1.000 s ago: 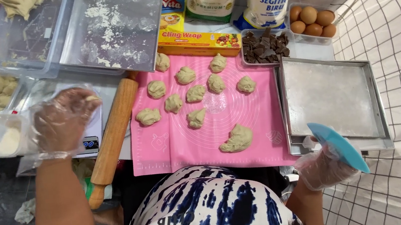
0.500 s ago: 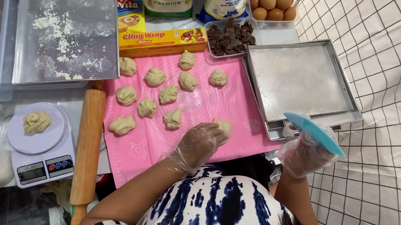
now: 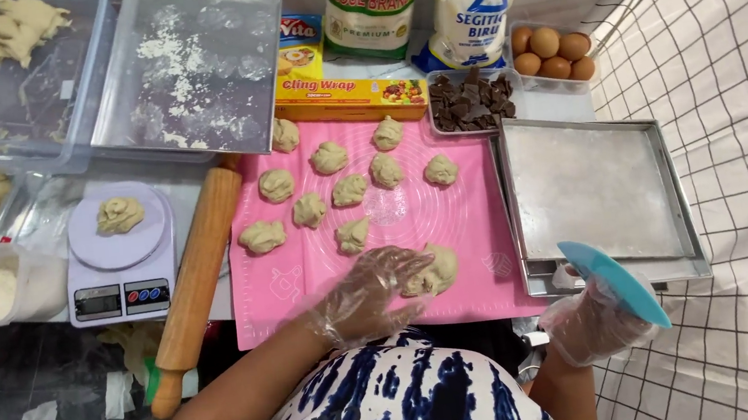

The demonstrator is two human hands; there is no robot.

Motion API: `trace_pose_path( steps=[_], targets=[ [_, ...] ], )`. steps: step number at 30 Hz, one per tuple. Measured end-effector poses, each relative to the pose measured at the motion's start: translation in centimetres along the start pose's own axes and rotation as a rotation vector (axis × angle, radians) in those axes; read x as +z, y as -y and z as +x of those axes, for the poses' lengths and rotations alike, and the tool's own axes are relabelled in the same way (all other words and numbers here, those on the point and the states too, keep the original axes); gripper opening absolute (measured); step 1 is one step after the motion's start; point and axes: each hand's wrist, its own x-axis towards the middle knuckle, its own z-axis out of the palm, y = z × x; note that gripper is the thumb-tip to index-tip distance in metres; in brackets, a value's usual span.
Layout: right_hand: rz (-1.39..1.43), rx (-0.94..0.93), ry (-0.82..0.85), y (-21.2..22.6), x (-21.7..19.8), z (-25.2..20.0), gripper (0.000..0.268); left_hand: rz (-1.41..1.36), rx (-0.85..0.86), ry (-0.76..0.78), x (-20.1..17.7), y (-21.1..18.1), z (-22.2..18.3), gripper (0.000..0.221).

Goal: Weighing and portioning dough pieces on a scale and arranging them on a mat.

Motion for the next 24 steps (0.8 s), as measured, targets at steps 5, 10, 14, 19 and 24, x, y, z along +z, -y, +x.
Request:
trace_pose_path(
  steps=[5, 10, 14, 19, 24],
  targets=[
    [-1.054, -0.259, -0.113, -1.0, 2.9, 0.9, 0.082, 0.589, -0.301, 0.080, -10.5, -0.2, -4.2, 0.052],
    [-1.279, -0.383, 0.114, -1.1, 1.6, 1.8, 0.086, 0.318, -0.659, -0.768, -17.0, 2.4, -13.1, 0.043],
    [-1.343, -0.452, 0.139, -1.4, 5.1, 3.3, 0.097, 0.587, -0.757, -1.180, -17.9, 3.8, -20.3, 0.035],
    [-1.240, -0.391, 0.202, -1.9, 1.3, 2.1, 0.107, 0.771, -0.735, -1.125, -17.7, 5.8, -25.0, 0.031],
    [-0.842, -0.138, -0.215, -2.7, -1.4, 0.1, 0.079, 0.850, -0.947, -0.969, -16.5, 8.1, -23.6, 0.029]
  ],
)
